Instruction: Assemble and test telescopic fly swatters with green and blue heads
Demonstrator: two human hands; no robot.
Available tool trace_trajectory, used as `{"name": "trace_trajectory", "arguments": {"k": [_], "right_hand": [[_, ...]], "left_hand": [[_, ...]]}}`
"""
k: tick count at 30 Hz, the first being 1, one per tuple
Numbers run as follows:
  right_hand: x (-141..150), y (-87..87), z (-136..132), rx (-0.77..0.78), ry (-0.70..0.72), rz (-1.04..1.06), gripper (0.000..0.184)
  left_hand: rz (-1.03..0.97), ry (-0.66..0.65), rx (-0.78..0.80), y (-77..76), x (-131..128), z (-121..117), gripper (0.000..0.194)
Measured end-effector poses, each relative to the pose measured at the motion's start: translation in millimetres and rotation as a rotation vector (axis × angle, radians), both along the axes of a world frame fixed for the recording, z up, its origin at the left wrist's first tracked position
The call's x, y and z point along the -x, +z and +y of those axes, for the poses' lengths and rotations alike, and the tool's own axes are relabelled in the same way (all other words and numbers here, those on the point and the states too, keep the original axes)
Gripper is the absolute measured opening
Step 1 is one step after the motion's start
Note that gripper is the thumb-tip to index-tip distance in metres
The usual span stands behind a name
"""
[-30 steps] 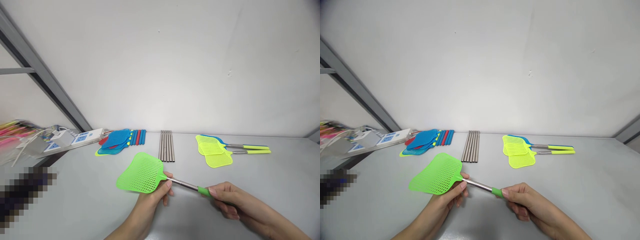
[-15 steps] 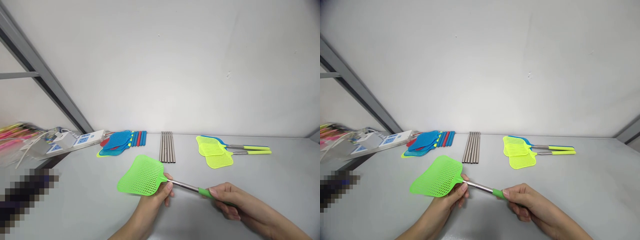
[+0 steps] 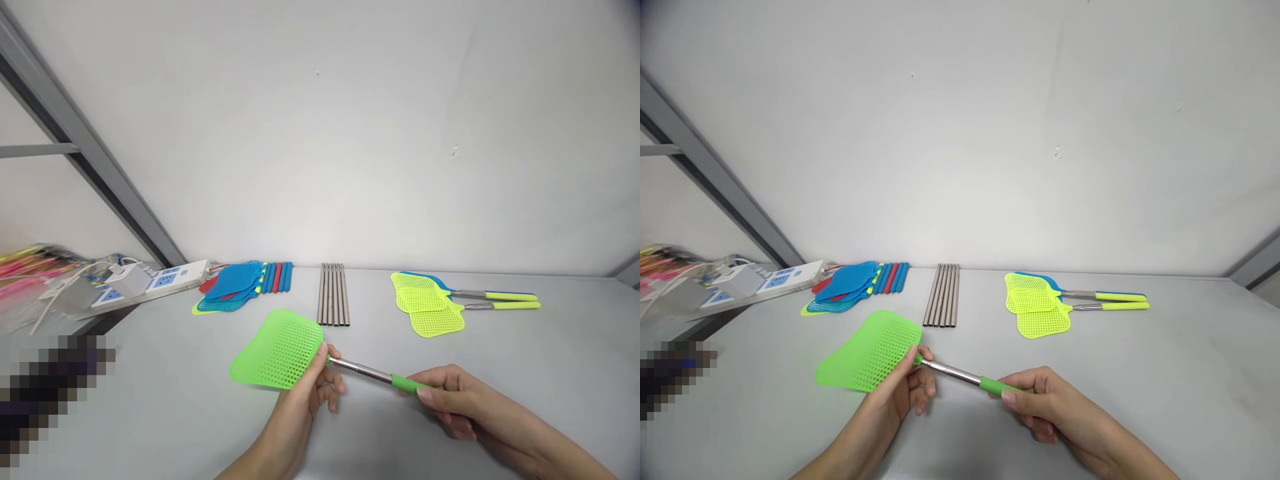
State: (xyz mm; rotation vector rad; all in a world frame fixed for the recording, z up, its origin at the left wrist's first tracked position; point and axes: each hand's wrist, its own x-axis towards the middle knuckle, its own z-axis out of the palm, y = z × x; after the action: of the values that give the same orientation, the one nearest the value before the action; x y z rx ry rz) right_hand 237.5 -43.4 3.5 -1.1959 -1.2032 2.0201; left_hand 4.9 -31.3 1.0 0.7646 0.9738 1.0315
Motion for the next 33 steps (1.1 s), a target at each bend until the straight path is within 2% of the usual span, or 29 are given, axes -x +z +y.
{"name": "trace_trajectory", "arguments": {"k": [3,9,27,33], "right_hand": [[1.5,-0.2,-0.4,-0.022,-0.011,-0.005,0.030],[2.8,-1.0,0.2,-0.017,-0.020,-0.004,0.030],[2.5,-0.4,0.1,-0.008,-0.034,-0.028,0.037],[3.5,-0.7,0.2,-0.018,-0.031,-0.036,0.039]], "left_hand": [[-0.072,0.026,0.007,1.2,0.1,0.3,0.026],[-0.096,0.035,0.040,4.5,1.9,0.4,0.027],[-0.155,0.077,0.120,-0.6,5.7,3.3,0.021],[-0.170,0.118,0.098,-1.5,5.0,4.5,0.015]]}}
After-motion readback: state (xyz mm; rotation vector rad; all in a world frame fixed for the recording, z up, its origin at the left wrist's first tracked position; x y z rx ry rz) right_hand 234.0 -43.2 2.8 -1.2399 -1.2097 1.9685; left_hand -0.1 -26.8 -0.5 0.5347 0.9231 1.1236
